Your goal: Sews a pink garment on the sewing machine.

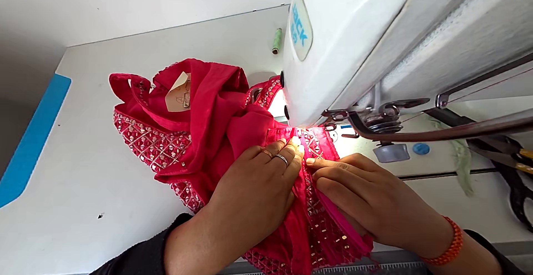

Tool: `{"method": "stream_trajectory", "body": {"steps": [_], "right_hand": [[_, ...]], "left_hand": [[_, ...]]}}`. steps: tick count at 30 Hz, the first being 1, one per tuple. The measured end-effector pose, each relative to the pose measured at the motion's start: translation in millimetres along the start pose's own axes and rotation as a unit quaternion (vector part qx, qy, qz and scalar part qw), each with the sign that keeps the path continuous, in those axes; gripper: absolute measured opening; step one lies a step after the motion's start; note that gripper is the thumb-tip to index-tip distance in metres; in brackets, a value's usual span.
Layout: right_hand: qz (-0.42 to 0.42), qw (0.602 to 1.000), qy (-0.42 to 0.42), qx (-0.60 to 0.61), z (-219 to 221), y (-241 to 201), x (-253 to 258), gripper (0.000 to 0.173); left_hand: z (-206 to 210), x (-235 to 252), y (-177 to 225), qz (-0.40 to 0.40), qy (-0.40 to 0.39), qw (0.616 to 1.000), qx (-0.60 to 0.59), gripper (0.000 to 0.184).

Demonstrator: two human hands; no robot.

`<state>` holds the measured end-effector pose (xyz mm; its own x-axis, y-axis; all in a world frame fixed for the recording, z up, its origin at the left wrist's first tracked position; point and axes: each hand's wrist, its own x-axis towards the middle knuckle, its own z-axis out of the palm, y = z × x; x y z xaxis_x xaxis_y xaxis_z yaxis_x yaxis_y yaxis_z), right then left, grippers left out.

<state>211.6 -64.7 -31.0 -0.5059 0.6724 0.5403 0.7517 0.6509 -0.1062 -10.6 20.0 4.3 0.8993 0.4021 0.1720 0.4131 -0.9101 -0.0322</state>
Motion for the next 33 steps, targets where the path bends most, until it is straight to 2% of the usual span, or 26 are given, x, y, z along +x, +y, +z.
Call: {"method": "stream_trajectory", "body": {"steps": [33], "right_hand": [[0.012,1.000,-0.002,0.005,-1.4,8.4,2.1,0.020]], "left_hand": [[2.7,5.2,2.6,-0.020,-0.002,0.999,0.030,0.047]]}}
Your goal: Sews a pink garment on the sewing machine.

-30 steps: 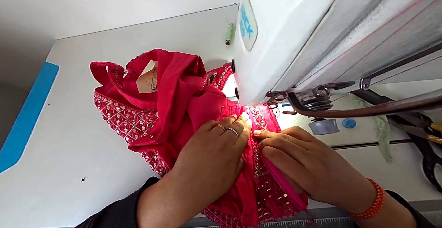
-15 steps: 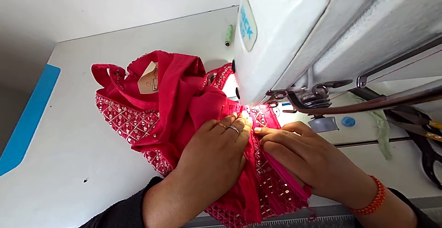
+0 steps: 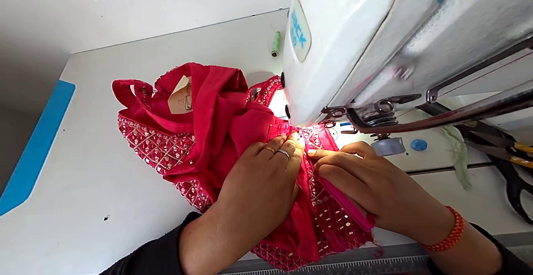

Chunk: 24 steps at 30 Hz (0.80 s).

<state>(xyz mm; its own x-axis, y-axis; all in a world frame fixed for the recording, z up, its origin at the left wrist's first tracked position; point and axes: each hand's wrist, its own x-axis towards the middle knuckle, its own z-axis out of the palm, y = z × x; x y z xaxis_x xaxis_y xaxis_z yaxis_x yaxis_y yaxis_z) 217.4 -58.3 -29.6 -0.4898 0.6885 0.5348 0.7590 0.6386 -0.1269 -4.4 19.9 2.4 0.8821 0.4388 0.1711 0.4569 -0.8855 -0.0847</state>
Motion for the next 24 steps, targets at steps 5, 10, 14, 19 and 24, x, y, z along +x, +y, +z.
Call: {"method": "stream_trajectory", "body": {"steps": [5,10,14,19,24], "right_hand": [[0.006,1.000,-0.002,0.001,0.6,0.5,0.2,0.020],[0.006,1.000,-0.005,0.003,0.2,1.4,0.1,0.020],[0.007,1.000,-0.008,-0.001,0.2,2.0,0.5,0.018],[0.011,1.000,-0.008,-0.001,0.3,2.4,0.9,0.018],[0.010,1.000,-0.010,-0.006,0.3,3.5,0.9,0.018]], "left_hand": [[-0.4,0.4,0.1,0.000,-0.001,1.000,0.004,0.048],[0.0,1.1,1.3,-0.008,0.000,1.000,0.001,0.047],[0.8,0.7,1.4,-0.009,0.001,1.000,0.009,0.048],[0.4,1.7,1.2,-0.012,0.005,1.000,0.005,0.047],[-0.2,2.5,0.6,-0.011,0.004,1.000,-0.001,0.045]]}}
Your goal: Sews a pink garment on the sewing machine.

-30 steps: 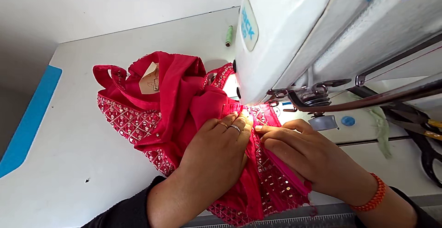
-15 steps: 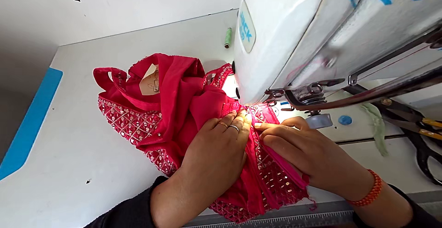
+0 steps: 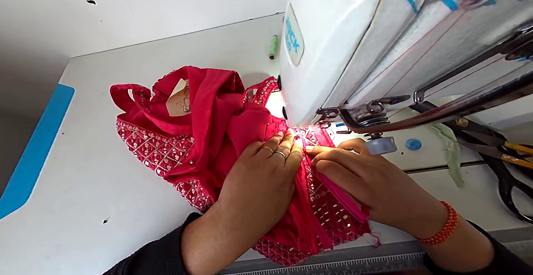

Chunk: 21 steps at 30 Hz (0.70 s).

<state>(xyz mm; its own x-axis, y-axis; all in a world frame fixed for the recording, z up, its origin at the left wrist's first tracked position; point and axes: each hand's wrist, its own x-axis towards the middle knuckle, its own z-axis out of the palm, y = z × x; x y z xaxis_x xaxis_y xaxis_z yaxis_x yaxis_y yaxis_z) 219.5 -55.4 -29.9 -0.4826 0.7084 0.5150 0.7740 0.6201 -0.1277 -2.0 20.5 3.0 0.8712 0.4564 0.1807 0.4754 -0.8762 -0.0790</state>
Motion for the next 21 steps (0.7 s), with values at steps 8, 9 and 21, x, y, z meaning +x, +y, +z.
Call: {"method": "stream_trajectory", "body": {"steps": [8,9,21], "right_hand": [[0.004,1.000,0.003,0.001,-0.4,0.4,1.3,0.019],[0.003,1.000,0.003,0.001,-0.3,0.8,1.7,0.020],[0.009,0.998,0.012,0.059,2.9,4.4,-8.6,0.029]], "left_hand": [[-0.3,2.5,-0.5,-0.003,-0.002,1.000,-0.001,0.045],[-0.1,2.7,-0.8,-0.002,0.000,1.000,0.000,0.045],[0.6,-3.5,-2.1,0.018,0.049,0.998,-0.029,0.034]]}}
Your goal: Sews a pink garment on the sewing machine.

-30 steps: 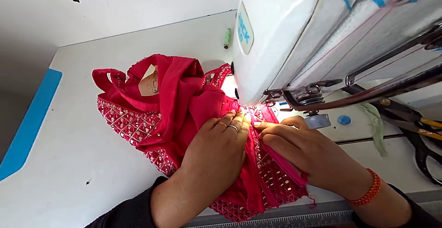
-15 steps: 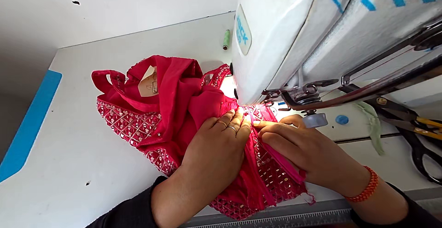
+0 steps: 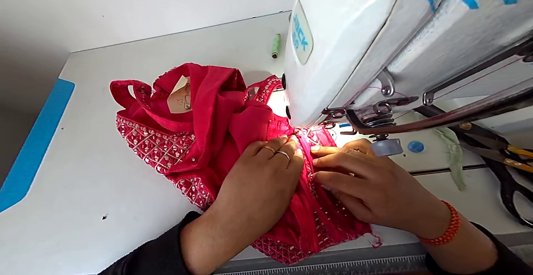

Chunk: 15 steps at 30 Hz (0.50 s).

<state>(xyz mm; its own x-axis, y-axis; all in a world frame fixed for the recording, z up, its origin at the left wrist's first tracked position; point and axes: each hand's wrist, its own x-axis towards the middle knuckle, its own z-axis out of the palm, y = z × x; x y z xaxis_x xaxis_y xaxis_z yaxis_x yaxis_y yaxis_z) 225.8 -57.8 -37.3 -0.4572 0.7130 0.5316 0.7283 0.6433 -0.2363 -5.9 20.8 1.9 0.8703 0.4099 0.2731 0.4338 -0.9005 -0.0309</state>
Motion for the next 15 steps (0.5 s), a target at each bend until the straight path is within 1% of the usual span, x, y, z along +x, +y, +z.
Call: {"method": "stream_trajectory", "body": {"steps": [4,7,10,12,15], "right_hand": [[0.007,1.000,0.011,0.016,-2.3,-0.5,-1.8,0.027],[0.042,0.995,0.040,0.083,-6.7,1.7,-2.4,0.022],[0.071,0.988,0.048,0.126,-11.2,3.0,-2.7,0.017],[0.049,0.993,0.032,0.100,-10.4,3.5,-3.0,0.017],[0.018,0.999,0.004,0.047,-8.4,2.4,-4.4,0.021]], "left_hand": [[-4.1,-0.8,-1.2,0.037,0.015,0.999,-0.034,0.025],[-7.5,-1.0,-3.0,0.039,0.013,0.998,-0.057,0.021],[-8.4,-2.2,-3.9,0.036,0.008,0.997,-0.066,0.027],[-6.7,-3.9,-4.2,0.038,0.006,0.997,-0.070,0.033],[-7.1,-4.2,-4.8,0.049,0.000,0.996,-0.070,0.030]]}}
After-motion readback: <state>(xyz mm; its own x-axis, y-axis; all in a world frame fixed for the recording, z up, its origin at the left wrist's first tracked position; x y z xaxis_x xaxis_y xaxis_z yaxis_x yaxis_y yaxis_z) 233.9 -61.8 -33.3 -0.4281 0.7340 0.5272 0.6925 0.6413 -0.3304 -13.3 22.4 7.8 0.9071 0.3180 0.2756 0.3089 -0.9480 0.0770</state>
